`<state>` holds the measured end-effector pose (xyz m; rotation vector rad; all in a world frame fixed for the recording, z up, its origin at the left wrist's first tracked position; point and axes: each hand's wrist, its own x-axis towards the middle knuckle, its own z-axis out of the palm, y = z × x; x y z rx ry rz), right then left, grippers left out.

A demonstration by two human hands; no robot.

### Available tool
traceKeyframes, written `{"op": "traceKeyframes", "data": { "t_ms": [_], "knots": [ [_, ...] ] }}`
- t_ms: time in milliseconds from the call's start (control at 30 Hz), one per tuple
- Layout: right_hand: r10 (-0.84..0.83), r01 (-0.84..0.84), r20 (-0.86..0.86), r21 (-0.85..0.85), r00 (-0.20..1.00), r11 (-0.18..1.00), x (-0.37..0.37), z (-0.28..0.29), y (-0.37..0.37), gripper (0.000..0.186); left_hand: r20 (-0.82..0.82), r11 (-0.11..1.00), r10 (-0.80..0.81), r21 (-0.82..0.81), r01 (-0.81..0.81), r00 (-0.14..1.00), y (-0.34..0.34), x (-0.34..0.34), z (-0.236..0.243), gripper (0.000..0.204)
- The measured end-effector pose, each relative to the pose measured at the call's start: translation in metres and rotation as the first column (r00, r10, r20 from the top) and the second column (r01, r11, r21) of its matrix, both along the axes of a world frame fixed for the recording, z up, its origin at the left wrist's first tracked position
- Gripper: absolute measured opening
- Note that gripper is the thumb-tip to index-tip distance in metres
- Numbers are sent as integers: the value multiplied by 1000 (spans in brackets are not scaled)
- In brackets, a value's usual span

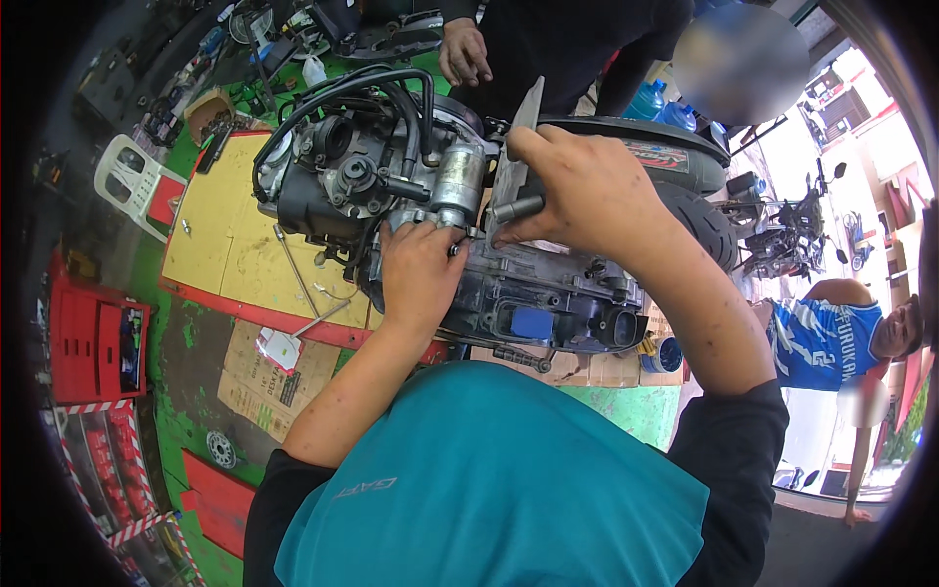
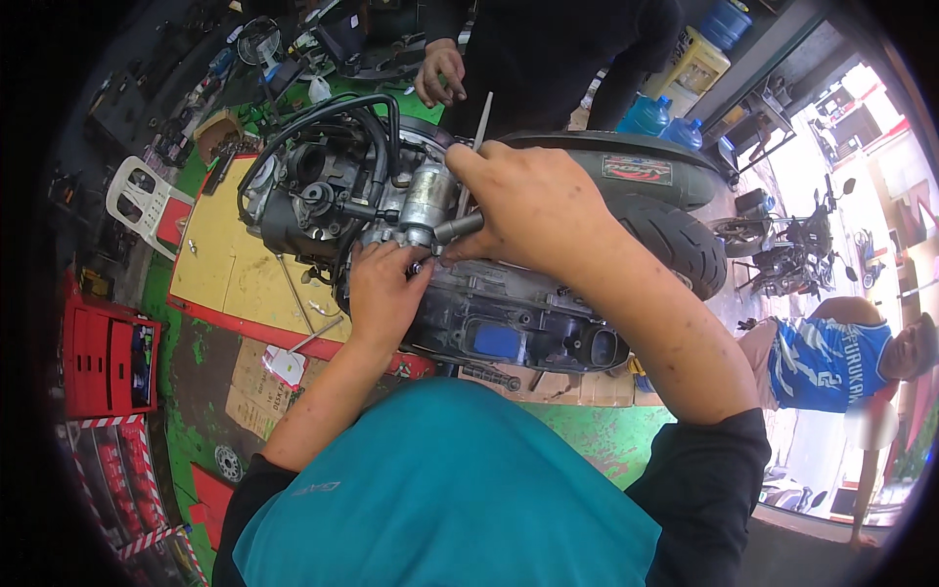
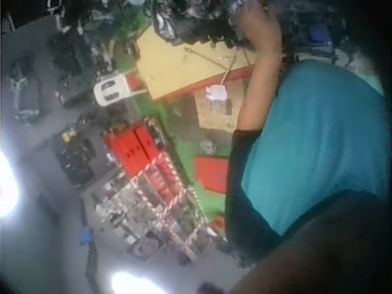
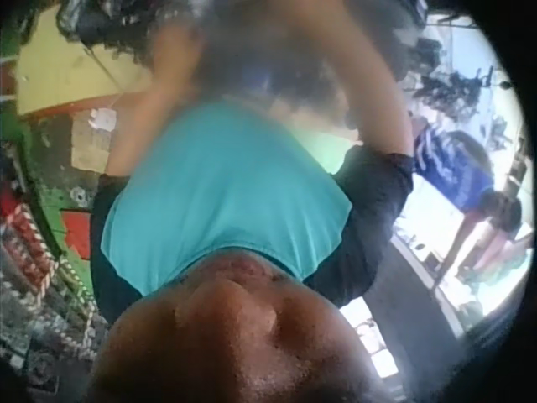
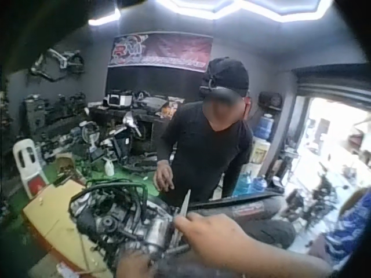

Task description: The person uses a wrench to tighten bolts on a motorcycle engine mounted on a stand. They then pick up a metal cover and install it onto the engine, securing it with additional bolts.

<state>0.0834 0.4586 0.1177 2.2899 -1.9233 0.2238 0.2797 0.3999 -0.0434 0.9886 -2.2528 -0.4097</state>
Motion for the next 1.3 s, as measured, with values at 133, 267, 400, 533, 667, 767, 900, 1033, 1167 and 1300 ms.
{"op": "traceKeyframes", "data": {
  "t_ms": [133, 267, 400, 533, 667, 767, 900, 1033, 1167, 1300],
  "knots": [
    [-18, 18, 31, -4, 999, 1000, 1, -3, -5, 70, -19, 1000, -22, 17, 22, 1000, -3, -2, 5, 14],
    [6, -8, 42, 46, 999, 999, -2, 1, -8, 70, -41, 999, -35, 2, 36, 999, -3, -1, 7, 16],
    [-4, 1, 61, 44, 998, 999, -4, -1, 1, 71, -85, 997, -45, -59, 40, 995, -2, 0, 5, 18],
    [4, -7, 94, 31, 996, 999, -8, -5, 0, 73, -108, 998, -55, -1, 55, 993, -5, 1, 8, 23],
    [-12, 10, 109, 19, 994, 1000, -10, -12, 8, 73, -189, 985, -68, 145, 96, 980, -10, 13, 9, 26],
    [-49, 50, 130, -2, 990, 999, -15, -20, 20, 73, -214, 986, -81, 128, 110, 974, -10, 18, 8, 27],
    [-112, 114, 187, 1, 976, 994, -13, -22, 24, 74, -239, 990, -76, 94, 101, 968, -7, 21, 3, 27],
    [-85, 90, 248, -10, 965, 996, -10, -20, 19, 72, -264, 991, -89, 73, 112, 960, -9, 21, -3, 27],
    [-78, 86, 239, -21, 968, 996, -6, -16, 15, 72, -258, 992, -95, 62, 114, 961, -9, 21, -4, 28],
    [-135, 134, 220, 17, 966, 991, -5, -16, 21, 73, -275, 989, -87, 92, 116, 958, -9, 20, -3, 27]
  ]
}}
